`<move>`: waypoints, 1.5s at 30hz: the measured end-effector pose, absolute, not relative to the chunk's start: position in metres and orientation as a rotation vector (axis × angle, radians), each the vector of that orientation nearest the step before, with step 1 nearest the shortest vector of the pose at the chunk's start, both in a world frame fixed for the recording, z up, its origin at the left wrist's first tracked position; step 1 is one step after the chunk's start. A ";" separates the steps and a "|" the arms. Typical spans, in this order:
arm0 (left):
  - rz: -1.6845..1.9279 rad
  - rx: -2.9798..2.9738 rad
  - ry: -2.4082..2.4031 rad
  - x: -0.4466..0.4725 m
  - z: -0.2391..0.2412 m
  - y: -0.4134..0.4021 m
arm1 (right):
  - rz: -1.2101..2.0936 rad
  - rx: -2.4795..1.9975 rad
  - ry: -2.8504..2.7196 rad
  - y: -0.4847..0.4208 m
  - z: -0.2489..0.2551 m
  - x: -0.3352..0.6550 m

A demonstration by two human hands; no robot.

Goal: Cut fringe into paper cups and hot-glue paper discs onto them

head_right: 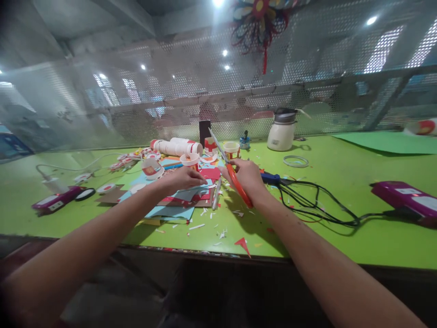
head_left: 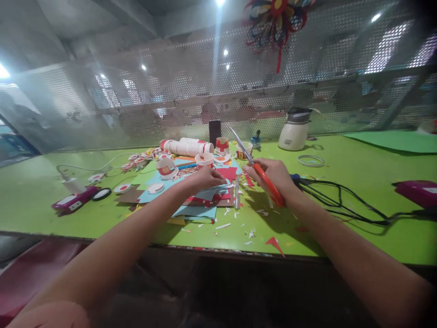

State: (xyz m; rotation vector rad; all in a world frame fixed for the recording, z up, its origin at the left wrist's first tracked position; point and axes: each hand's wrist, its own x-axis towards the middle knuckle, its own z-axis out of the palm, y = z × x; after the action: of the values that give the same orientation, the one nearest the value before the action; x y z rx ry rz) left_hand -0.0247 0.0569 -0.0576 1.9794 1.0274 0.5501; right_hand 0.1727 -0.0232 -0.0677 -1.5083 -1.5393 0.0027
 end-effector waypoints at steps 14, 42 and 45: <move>0.546 2.680 1.091 -0.008 -0.083 0.049 | -0.061 -1.492 -1.536 -0.019 -0.070 0.172; 0.579 1.470 0.641 -0.036 -0.050 0.044 | 0.428 -1.324 -1.475 -0.048 -0.052 0.152; 0.505 1.469 0.561 -0.037 -0.049 0.042 | 0.536 -1.262 -1.499 -0.053 -0.049 0.145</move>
State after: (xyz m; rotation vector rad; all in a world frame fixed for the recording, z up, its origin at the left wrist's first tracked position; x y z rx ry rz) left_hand -0.0367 0.0424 -0.0493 1.4685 0.5607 0.5047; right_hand 0.1451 -0.0532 -0.0489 -1.2616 -1.4991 0.5357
